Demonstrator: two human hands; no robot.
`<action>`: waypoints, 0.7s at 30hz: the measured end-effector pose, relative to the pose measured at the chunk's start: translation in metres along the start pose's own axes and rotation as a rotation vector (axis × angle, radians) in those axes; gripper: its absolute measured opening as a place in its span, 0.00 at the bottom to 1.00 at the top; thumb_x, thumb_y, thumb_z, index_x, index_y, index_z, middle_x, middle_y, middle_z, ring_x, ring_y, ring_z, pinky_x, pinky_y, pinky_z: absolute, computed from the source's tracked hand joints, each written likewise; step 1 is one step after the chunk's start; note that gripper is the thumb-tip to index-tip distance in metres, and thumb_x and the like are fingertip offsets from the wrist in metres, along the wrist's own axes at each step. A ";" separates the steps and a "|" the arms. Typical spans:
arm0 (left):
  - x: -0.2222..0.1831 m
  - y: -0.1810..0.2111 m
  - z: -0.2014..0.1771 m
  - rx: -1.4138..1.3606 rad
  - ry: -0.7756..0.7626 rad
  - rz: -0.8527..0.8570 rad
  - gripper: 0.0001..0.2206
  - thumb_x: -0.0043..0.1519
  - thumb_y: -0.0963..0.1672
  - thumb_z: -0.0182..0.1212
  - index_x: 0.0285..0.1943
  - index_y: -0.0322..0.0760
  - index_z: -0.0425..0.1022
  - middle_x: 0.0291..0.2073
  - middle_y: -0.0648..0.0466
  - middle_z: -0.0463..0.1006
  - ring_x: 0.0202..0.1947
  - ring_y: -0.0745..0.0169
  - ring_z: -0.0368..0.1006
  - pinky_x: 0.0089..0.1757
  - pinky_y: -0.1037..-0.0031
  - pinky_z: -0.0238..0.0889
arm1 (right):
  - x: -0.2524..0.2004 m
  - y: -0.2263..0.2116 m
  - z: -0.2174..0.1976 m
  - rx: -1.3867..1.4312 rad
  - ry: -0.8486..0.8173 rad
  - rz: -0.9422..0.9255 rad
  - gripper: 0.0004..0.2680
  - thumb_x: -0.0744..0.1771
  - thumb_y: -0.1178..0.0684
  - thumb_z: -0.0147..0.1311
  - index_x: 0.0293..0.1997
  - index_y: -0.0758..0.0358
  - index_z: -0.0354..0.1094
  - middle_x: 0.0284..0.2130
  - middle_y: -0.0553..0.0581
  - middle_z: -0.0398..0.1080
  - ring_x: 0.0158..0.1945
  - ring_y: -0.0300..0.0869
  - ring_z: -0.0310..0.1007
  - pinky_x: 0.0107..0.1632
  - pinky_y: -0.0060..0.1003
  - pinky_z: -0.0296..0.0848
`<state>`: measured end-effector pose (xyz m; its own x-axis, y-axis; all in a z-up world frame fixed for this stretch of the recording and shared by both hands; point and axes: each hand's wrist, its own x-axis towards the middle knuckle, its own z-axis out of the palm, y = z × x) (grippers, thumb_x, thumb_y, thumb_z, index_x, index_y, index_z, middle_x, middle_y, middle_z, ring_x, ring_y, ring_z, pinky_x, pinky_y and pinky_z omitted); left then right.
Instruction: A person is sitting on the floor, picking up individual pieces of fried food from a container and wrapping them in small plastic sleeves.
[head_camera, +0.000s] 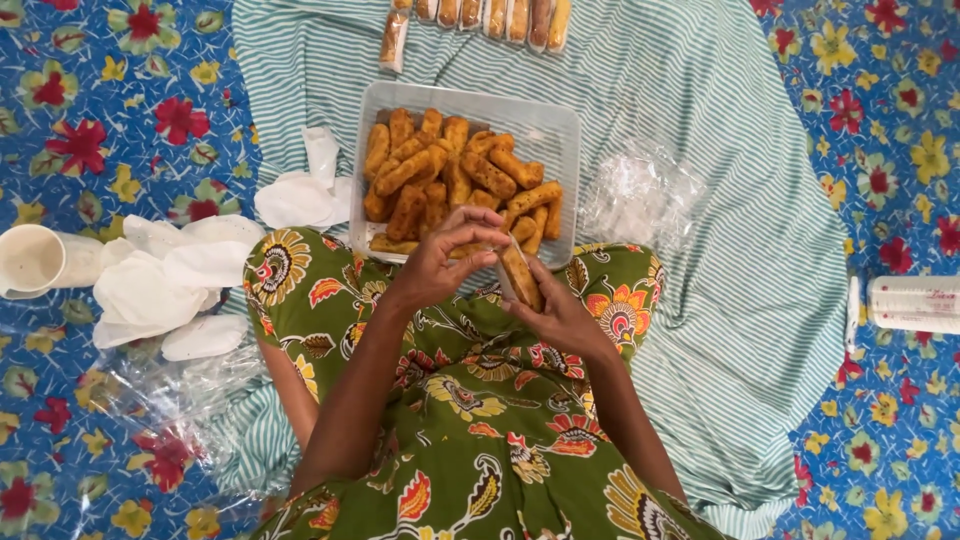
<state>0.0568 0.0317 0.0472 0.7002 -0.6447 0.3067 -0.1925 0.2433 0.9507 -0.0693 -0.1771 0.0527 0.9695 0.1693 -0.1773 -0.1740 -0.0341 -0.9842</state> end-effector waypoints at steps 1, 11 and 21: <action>-0.001 0.000 0.000 -0.005 0.001 -0.003 0.09 0.66 0.41 0.64 0.54 0.36 0.80 0.57 0.44 0.70 0.59 0.49 0.70 0.59 0.57 0.65 | -0.002 0.000 -0.001 0.009 0.004 0.016 0.25 0.66 0.67 0.54 0.72 0.64 0.52 0.51 0.66 0.68 0.50 0.43 0.67 0.50 0.43 0.75; -0.007 0.002 -0.002 -0.019 -0.013 -0.053 0.09 0.64 0.42 0.68 0.51 0.34 0.81 0.58 0.45 0.71 0.59 0.51 0.71 0.59 0.59 0.65 | -0.009 0.015 -0.001 0.081 -0.012 0.063 0.26 0.65 0.67 0.57 0.73 0.66 0.51 0.54 0.66 0.66 0.52 0.44 0.67 0.54 0.44 0.74; -0.002 -0.006 -0.003 -0.046 -0.017 -0.070 0.06 0.63 0.41 0.70 0.47 0.35 0.82 0.58 0.47 0.70 0.59 0.53 0.71 0.60 0.61 0.64 | -0.003 0.016 -0.007 0.095 -0.047 0.102 0.28 0.65 0.69 0.55 0.74 0.65 0.48 0.52 0.73 0.67 0.50 0.55 0.73 0.53 0.52 0.76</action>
<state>0.0591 0.0334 0.0405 0.6987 -0.6737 0.2407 -0.1115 0.2298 0.9668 -0.0739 -0.1851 0.0371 0.9373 0.2154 -0.2740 -0.2888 0.0396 -0.9566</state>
